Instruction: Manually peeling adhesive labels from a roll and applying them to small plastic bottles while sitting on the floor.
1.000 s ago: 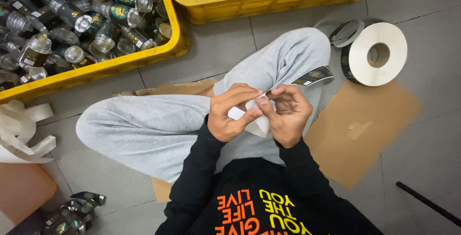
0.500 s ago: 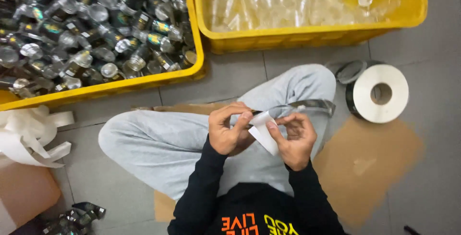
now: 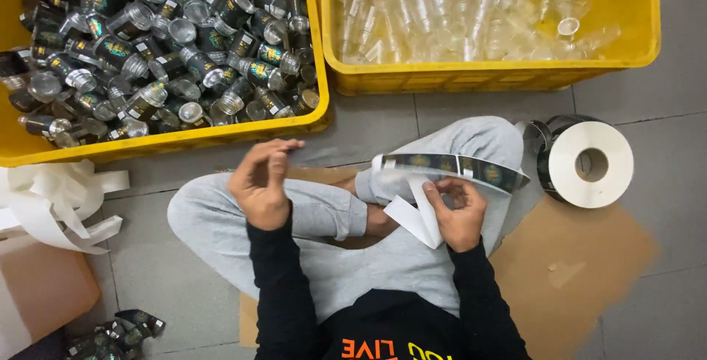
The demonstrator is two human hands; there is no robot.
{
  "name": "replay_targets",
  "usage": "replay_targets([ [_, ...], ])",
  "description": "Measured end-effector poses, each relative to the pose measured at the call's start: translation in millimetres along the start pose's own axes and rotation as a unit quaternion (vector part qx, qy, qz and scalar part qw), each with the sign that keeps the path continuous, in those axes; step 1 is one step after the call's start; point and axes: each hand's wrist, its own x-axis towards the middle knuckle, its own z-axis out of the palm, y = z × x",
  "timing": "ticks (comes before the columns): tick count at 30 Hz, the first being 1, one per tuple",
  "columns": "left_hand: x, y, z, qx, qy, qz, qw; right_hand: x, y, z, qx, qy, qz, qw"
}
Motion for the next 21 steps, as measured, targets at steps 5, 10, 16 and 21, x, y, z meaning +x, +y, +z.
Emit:
replay_targets([
  [5,0.4,-1.1,-10.1,0.014,0.017,0.022,1.0,-0.9,-11.3,3.3,-0.015,-0.028,-0.007,0.999],
  [10,-12.2,-4.5,9.6,0.032,-0.009,0.036,0.999,-6.7,-41.4,13.9,-0.012,-0.175,-0.044,0.983],
  [16,-27.6,-3.1,41.6,0.014,-0.042,0.018,0.999,-2.5,-34.8,20.0,0.032,-0.176,-0.035,0.983],
  [21,-46.2,1.9,69.5,-0.002,-0.074,-0.003,0.997,3.5,-37.9,16.3,0.086,-0.184,-0.028,0.979],
])
